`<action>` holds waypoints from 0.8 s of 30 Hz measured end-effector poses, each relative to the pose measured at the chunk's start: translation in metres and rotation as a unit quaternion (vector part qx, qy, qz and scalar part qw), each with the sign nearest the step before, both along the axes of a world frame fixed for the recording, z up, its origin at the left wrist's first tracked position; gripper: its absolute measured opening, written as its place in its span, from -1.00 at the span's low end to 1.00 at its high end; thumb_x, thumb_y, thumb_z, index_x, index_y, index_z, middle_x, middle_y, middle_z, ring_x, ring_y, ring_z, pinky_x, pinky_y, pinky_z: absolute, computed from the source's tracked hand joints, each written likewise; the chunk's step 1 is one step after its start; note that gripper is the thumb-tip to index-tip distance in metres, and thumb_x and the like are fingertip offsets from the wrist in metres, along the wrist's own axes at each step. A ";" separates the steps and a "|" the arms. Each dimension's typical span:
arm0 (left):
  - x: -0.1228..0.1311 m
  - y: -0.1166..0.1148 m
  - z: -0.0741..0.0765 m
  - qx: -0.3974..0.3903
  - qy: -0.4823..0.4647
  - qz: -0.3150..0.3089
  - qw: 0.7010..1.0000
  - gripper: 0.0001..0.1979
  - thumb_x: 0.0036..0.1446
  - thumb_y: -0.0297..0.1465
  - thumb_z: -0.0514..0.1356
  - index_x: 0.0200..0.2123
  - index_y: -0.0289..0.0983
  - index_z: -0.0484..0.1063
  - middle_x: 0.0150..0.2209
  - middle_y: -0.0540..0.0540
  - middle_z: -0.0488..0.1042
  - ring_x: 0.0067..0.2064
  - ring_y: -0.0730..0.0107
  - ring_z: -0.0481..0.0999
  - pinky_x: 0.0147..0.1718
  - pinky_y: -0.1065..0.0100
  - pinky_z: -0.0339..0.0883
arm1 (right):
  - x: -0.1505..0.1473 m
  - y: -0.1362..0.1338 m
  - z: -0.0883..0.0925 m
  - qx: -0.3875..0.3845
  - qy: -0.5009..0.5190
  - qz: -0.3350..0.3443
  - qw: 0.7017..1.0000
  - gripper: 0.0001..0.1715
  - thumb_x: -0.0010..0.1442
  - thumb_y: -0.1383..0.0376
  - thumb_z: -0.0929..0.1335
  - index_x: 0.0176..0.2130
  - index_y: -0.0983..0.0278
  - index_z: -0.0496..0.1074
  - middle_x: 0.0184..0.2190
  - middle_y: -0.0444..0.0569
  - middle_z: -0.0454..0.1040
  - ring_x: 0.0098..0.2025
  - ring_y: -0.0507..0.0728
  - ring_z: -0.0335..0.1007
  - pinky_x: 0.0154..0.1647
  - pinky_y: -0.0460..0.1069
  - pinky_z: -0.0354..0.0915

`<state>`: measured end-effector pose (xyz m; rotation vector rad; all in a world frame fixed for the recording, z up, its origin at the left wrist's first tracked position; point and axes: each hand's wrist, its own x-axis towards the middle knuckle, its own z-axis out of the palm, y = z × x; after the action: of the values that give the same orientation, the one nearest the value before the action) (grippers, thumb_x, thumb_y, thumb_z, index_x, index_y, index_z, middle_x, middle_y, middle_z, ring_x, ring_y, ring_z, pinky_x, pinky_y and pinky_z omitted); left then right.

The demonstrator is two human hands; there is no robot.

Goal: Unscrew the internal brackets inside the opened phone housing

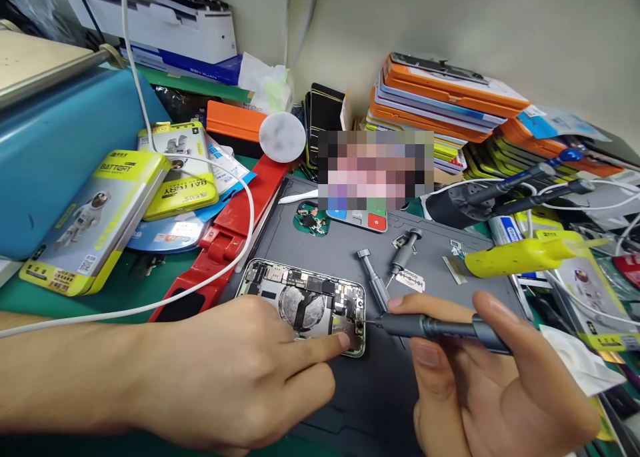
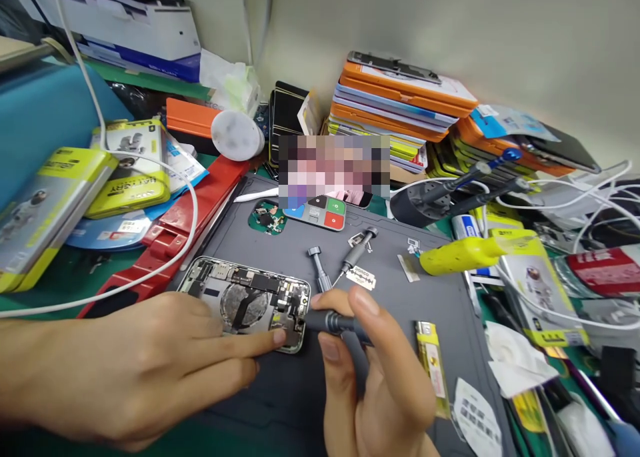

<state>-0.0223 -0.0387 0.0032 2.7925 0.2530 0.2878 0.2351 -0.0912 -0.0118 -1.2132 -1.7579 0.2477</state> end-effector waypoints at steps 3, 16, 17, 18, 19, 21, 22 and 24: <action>0.000 0.000 0.002 0.011 -0.007 0.000 1.000 -0.84 0.38 -0.51 0.19 -0.16 -0.35 0.61 0.37 -0.34 0.51 -0.48 0.31 0.61 -0.64 0.20 0.37 | 0.001 -0.001 0.003 -0.010 -0.025 0.025 0.999 -0.12 0.37 0.52 0.36 0.51 -0.04 0.27 -0.10 -0.02 0.71 -0.20 0.20 0.73 -0.21 0.10 0.68; 0.003 0.003 0.004 0.010 -0.022 0.013 1.000 -0.77 0.44 -0.52 0.16 -0.21 -0.33 0.63 0.33 -0.34 0.55 -0.50 0.33 0.62 -0.68 0.22 0.37 | -0.002 -0.004 -0.008 -0.038 0.032 0.043 0.998 -0.09 0.32 0.57 0.38 0.46 -0.13 0.34 0.01 -0.09 0.71 -0.09 0.19 0.71 -0.05 0.15 0.69; 0.004 0.003 0.004 0.009 -0.023 0.013 1.000 -0.76 0.44 -0.52 0.14 -0.21 -0.33 0.64 0.32 -0.34 0.56 -0.50 0.33 0.62 -0.68 0.22 0.39 | -0.002 -0.004 -0.008 -0.043 0.036 0.045 0.997 -0.09 0.32 0.57 0.39 0.45 -0.13 0.34 0.01 -0.10 0.71 -0.09 0.18 0.71 -0.05 0.14 0.69; 0.004 0.003 0.004 0.006 -0.026 0.013 1.000 -0.74 0.44 -0.53 0.13 -0.21 -0.33 0.64 0.32 -0.34 0.56 -0.50 0.32 0.62 -0.68 0.22 0.40 | -0.001 -0.004 -0.007 -0.045 0.039 0.048 0.997 -0.09 0.32 0.57 0.39 0.45 -0.14 0.35 0.01 -0.11 0.71 -0.09 0.17 0.70 -0.05 0.13 0.69; 0.004 0.003 0.005 0.002 -0.028 0.011 1.000 -0.71 0.45 -0.53 0.11 -0.22 -0.33 0.64 0.31 -0.34 0.57 -0.51 0.31 0.61 -0.68 0.21 0.40 | 0.000 -0.003 -0.007 -0.045 0.040 0.053 0.997 -0.09 0.32 0.57 0.39 0.45 -0.14 0.35 0.02 -0.11 0.71 -0.10 0.16 0.70 -0.06 0.12 0.69; 0.004 0.003 0.004 -0.008 -0.032 0.010 0.999 -0.68 0.45 -0.54 0.08 -0.22 -0.33 0.65 0.30 -0.34 0.57 -0.51 0.30 0.61 -0.69 0.20 0.41 | 0.001 -0.003 -0.007 -0.045 0.044 0.057 0.996 -0.08 0.32 0.57 0.38 0.46 -0.16 0.34 0.03 -0.13 0.70 -0.10 0.14 0.69 -0.05 0.10 0.68; 0.004 0.003 0.004 -0.010 -0.032 0.010 0.999 -0.69 0.45 -0.54 0.08 -0.22 -0.33 0.65 0.31 -0.34 0.57 -0.51 0.29 0.61 -0.70 0.20 0.41 | 0.001 -0.002 -0.007 -0.044 0.046 0.056 0.996 -0.07 0.32 0.57 0.38 0.45 -0.16 0.34 0.03 -0.15 0.70 -0.09 0.13 0.69 -0.04 0.09 0.68; 0.004 0.003 0.004 -0.009 -0.027 0.008 1.000 -0.72 0.44 -0.53 0.11 -0.22 -0.34 0.64 0.32 -0.35 0.56 -0.50 0.29 0.62 -0.68 0.20 0.42 | 0.001 -0.002 -0.008 -0.048 0.050 0.053 0.996 -0.06 0.32 0.59 0.37 0.46 -0.17 0.34 0.03 -0.16 0.70 -0.06 0.11 0.69 -0.01 0.07 0.67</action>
<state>-0.0185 -0.0358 0.0069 2.7624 0.2647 0.3618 0.2359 -0.0931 -0.0196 -1.1561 -1.7414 0.4521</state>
